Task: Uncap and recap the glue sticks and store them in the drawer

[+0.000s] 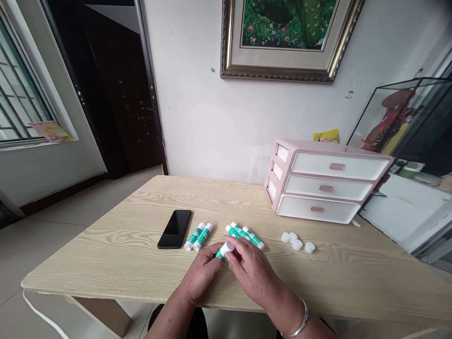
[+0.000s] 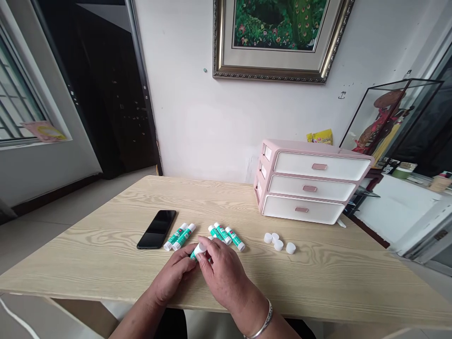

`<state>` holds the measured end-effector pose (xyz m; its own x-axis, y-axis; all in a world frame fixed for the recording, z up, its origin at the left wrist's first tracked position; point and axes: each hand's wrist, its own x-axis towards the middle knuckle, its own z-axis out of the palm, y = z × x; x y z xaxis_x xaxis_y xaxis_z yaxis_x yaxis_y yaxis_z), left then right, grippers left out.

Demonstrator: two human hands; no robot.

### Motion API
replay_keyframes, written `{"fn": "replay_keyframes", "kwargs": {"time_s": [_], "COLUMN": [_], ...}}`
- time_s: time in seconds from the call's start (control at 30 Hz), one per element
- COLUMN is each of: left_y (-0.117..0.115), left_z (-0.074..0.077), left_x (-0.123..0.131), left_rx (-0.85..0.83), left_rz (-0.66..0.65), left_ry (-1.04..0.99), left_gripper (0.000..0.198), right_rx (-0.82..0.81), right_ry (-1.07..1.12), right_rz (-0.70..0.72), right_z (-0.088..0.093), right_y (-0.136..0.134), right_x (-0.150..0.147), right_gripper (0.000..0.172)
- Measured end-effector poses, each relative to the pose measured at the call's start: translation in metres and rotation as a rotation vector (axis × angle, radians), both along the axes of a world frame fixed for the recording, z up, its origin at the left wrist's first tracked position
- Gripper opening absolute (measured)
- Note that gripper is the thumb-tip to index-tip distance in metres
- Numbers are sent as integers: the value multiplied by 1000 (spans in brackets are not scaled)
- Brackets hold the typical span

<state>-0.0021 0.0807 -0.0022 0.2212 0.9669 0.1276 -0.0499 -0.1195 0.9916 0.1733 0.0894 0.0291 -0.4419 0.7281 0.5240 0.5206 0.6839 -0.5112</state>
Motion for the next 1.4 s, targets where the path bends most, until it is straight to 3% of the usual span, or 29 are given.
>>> {"fn": "replay_keyframes", "kwargs": {"time_s": [0.07, 0.27, 0.43, 0.57, 0.73, 1.4], "left_y": [1, 6, 9, 9, 10, 8], "left_z": [-5, -21, -9, -1, -7, -5], "left_x": [1, 3, -2, -7, -11, -11], "left_rx": [3, -24, -207, -280, -276, -242], "left_rz": [-11, 87, 185, 156, 93, 63], "left_ry": [-64, -296, -488, -557, -592, -566], "left_gripper": [27, 61, 66, 63, 59, 52], "right_rx": [5, -88, -213, -258, -350, -374], "right_ry": [4, 185, 418, 388, 361, 357], "right_rz": [18, 6, -197, -364, -480, -447], "right_z": [-2, -30, -69, -85, -86, -82], "right_y": [-2, -2, 5, 7, 4, -2], "right_x": [-3, 3, 39, 71, 86, 81], "right_gripper": [36, 50, 43, 44, 45, 39]}}
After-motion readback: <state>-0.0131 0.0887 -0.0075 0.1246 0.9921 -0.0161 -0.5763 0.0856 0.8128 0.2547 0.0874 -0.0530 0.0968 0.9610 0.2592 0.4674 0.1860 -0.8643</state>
